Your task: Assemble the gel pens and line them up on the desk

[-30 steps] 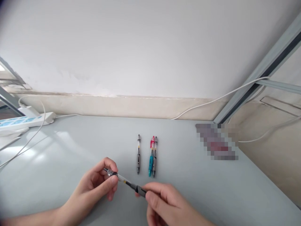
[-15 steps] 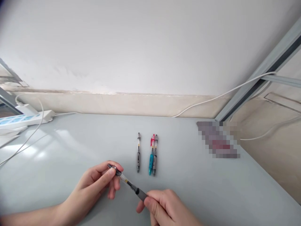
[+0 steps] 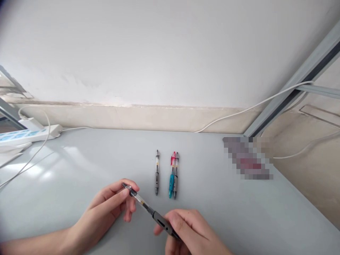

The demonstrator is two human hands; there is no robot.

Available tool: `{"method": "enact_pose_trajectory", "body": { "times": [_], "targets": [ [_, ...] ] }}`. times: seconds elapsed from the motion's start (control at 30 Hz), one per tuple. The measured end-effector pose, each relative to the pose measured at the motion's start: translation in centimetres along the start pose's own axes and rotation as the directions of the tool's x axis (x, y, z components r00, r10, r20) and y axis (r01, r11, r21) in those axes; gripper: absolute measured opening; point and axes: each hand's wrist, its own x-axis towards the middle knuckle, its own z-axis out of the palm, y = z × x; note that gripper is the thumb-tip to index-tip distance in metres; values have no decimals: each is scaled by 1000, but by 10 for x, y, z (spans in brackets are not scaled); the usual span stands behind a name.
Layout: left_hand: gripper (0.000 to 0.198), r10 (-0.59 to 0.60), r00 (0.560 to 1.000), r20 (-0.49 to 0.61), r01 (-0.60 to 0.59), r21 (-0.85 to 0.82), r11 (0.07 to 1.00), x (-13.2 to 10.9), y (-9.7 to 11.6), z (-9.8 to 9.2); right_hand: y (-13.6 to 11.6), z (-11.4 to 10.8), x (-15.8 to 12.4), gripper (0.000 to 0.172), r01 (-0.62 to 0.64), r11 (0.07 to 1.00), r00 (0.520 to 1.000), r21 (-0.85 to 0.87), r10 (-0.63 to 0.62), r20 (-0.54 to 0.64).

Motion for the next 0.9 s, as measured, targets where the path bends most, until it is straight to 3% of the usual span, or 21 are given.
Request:
{"method": "enact_pose_trajectory", "body": {
  "times": [0.23, 0.43, 0.53, 0.73, 0.83, 0.9],
  "targets": [
    [29, 19, 1000, 5, -19, 80, 997, 1, -1, -2, -9, -1, 3, 39, -6, 1000, 997, -9, 7, 79],
    [30, 17, 1000, 10, -18, 91, 996, 0, -2, -2, -6, -4, 5, 59, -99, 995, 990, 30, 96, 104],
    [28, 24, 1000, 11, -25, 98, 995, 0, -2, -2, -3, -6, 6, 50, -76, 997, 993, -7, 76, 88],
    [28, 24, 1000, 17, -25, 83, 996, 1, -3, -2, 1, -8, 6, 57, -95, 995, 991, 40, 90, 102],
    [27, 23, 1000, 15, -24, 80, 997, 0, -3, -3, -1, -8, 6, 47, -53, 998, 995, 26, 50, 90],
    [28, 24, 1000, 16, -26, 75, 997, 0, -3, -3, -3, -8, 6, 50, -54, 998, 994, 18, 52, 96]
  ]
}}
